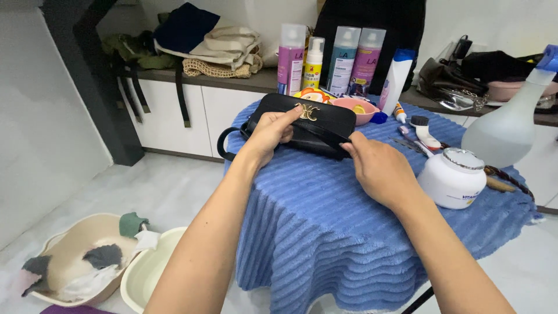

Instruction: Inspecting a black leather handbag and adjusting its shoulder strap

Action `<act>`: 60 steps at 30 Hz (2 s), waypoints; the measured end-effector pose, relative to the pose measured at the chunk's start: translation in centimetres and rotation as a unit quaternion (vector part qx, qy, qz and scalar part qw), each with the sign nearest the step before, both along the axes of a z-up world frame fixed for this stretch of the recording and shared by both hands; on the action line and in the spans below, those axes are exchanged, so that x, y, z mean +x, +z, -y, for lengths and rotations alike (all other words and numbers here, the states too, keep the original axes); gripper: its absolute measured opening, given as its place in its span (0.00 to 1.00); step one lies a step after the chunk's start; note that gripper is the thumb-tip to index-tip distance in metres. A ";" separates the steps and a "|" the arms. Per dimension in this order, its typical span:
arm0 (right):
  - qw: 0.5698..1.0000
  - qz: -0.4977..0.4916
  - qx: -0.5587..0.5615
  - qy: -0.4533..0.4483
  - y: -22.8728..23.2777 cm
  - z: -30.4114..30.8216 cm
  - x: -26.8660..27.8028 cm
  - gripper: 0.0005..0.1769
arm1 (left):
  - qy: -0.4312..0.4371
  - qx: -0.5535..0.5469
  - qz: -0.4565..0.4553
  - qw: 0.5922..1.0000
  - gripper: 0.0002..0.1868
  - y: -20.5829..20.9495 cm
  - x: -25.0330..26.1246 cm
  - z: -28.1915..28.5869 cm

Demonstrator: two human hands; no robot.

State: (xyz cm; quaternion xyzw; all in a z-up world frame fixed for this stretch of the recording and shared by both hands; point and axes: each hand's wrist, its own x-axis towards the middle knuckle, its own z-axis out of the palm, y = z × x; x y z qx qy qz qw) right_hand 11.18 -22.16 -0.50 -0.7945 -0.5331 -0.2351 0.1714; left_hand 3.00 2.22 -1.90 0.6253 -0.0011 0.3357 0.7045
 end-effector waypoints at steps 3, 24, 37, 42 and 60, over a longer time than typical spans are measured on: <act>0.990 -0.102 0.086 0.035 -1.1 -0.7 1.2 0.12 | 0.005 0.000 0.001 1.000 0.27 1.1 -1.5 0.9; 0.815 -0.410 0.372 0.171 -0.2 -1.3 1.9 0.13 | -0.020 0.033 -0.030 0.999 0.27 0.2 -0.9 1.0; 0.981 0.074 0.152 0.096 -0.7 -1.3 0.2 0.14 | -0.022 0.122 -0.064 0.990 0.25 0.7 -2.2 2.3; 0.976 0.170 0.132 0.012 -0.4 -1.0 -1.7 0.13 | -0.030 0.167 -0.083 0.982 0.25 1.0 -2.4 2.4; 0.914 0.371 0.163 -0.022 -1.4 -2.6 -1.6 0.06 | -0.028 0.259 -0.134 0.956 0.24 1.0 -2.2 2.5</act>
